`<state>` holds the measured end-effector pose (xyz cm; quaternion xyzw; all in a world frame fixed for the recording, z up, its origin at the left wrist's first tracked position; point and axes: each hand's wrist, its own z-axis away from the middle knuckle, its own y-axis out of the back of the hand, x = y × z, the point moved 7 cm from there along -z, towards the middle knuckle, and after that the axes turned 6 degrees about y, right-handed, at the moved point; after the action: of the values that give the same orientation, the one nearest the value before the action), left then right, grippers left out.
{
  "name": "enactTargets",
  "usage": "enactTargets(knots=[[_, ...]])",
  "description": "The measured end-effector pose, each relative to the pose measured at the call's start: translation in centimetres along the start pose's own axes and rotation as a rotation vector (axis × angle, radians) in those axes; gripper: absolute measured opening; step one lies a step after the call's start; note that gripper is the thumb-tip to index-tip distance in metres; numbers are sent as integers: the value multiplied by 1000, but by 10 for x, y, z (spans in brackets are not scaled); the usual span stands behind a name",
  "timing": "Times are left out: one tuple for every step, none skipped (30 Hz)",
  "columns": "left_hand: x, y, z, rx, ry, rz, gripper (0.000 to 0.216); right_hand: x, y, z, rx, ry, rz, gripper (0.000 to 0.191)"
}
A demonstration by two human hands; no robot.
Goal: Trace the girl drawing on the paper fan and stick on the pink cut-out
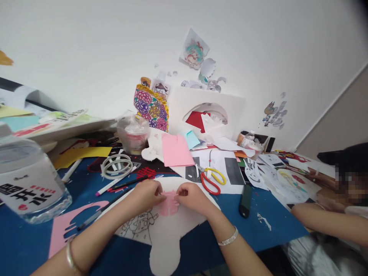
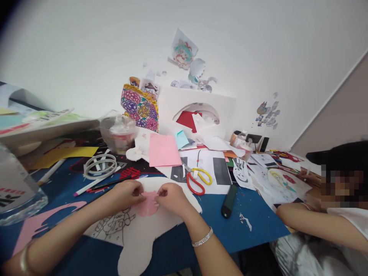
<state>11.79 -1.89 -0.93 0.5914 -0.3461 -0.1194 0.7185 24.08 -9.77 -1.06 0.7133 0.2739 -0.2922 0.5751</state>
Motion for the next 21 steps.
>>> enactTargets(knots=[[0, -1, 0, 2, 3, 10, 18, 0, 0, 0, -16, 5, -23, 6], [0, -2, 0, 2, 4, 23, 17, -1, 0, 0, -30, 11, -44, 7], [0, -2, 0, 1, 4, 36, 17, -1, 1, 0, -40, 14, -61, 7], [0, -3, 1, -3, 1, 51, 16, -1, 1, 0, -48, 16, -73, 7], [0, -4, 1, -9, -5, 67, 14, -1, 1, 1, -52, 14, -81, 6], [0, -5, 1, -18, -14, 85, 13, 0, 1, 1, -54, 8, -85, 5], [1, -5, 1, -30, -24, 104, 11, 1, 0, 1, -56, 1, -87, 3], [2, -6, 1, -45, -34, 124, 9, 2, 0, 2, -59, -7, -88, 2], [2, -6, 1, -60, -42, 144, 8, 3, -1, 2, -61, -15, -89, 4], [3, -7, 1, -74, -52, 164, 8, 4, -2, 2, -62, -22, -90, 6], [4, -7, 1, -84, -62, 182, 8, 4, -2, 1, -60, -29, -90, 8], [4, -7, 1, -92, -73, 199, 7, 5, -3, 1, -59, -33, -92, 8], [5, -6, 1, -96, -84, 214, 8, 5, -3, 0, -58, -37, -95, 7], [4, -6, 1, -99, -92, 229, 8, 5, -2, 0, -59, -41, -101, 5], [4, -6, 0, -101, -94, 243, 9, 5, -2, -1, -60, -44, -107, 3], [2, -6, 0, -102, -92, 256, 11, 4, -1, -1, -61, -47, -113, 4], [0, -5, -1, -103, -85, 268, 13, 3, 0, -2, -61, -49, -119, 6], [-2, -4, -2, -108, -78, 280, 15, 3, 2, -2, -61, -51, -123, 6], [-4, -3, -3, -112, -70, 290, 16, 3, 3, -2, -61, -52, -126, 7], [-7, -1, -4, -113, -64, 300, 18, 3, 3, -2, -63, -51, -128, 7], [-11, 2, -5, -107, -58, 308, 20, 3, 3, -2, -65, -48, -130, 7]])
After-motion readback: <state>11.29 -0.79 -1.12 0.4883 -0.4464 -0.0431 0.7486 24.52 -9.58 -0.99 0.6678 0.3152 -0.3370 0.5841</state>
